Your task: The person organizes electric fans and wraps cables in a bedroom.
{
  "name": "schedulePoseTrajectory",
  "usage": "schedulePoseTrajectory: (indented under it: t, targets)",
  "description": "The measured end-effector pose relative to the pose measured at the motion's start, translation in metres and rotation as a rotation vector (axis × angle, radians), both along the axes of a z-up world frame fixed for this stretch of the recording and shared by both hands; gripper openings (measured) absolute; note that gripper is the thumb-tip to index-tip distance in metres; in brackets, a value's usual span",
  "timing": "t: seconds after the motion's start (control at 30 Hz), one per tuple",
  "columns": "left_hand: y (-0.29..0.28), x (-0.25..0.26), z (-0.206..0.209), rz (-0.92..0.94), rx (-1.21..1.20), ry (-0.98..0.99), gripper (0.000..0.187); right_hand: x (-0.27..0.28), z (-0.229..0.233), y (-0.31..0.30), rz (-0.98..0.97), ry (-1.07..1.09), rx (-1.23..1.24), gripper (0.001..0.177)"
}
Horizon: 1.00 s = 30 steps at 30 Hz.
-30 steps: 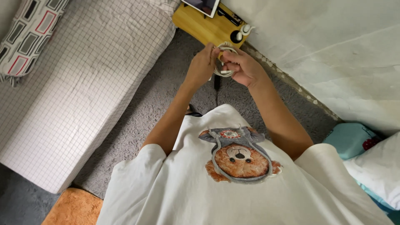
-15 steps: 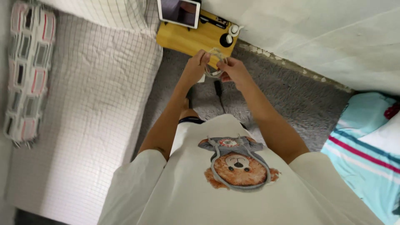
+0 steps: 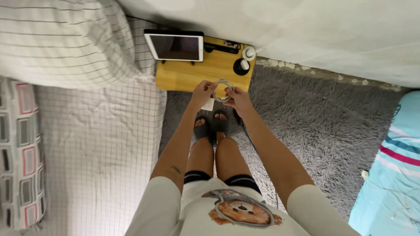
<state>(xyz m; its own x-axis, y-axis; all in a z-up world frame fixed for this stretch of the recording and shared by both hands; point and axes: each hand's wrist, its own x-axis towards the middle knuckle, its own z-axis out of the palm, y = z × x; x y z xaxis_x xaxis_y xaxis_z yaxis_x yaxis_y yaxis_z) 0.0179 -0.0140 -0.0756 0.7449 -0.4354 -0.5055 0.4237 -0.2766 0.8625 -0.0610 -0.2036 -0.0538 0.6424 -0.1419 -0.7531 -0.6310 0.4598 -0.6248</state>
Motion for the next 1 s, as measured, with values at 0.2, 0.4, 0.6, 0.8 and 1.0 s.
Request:
schedulePoseTrajectory:
  t: [0.2,0.4,0.6,0.8,1.0]
  targets:
    - [-0.036,0.038,-0.140,-0.026,0.155,0.063,0.048,0.037,-0.129,-0.027,-0.114,0.146,-0.128,0.029]
    - [-0.066,0.060,-0.279,-0.006,0.171,-0.255,0.034,0.077,-0.271,-0.054,-0.126,0.064,-0.228,0.023]
    - [-0.072,0.065,-0.324,0.087,0.247,-0.355,0.032,0.086,-0.345,-0.049,-0.152,-0.150,-0.357,0.036]
    - [-0.078,0.056,-0.272,-0.052,0.476,-0.690,0.056,0.078,-0.337,-0.041,0.088,-0.171,-1.114,0.058]
    - [-0.061,0.044,-0.186,-0.098,0.474,-0.690,0.062,0.058,-0.236,-0.029,0.050,-0.140,-1.044,0.067]
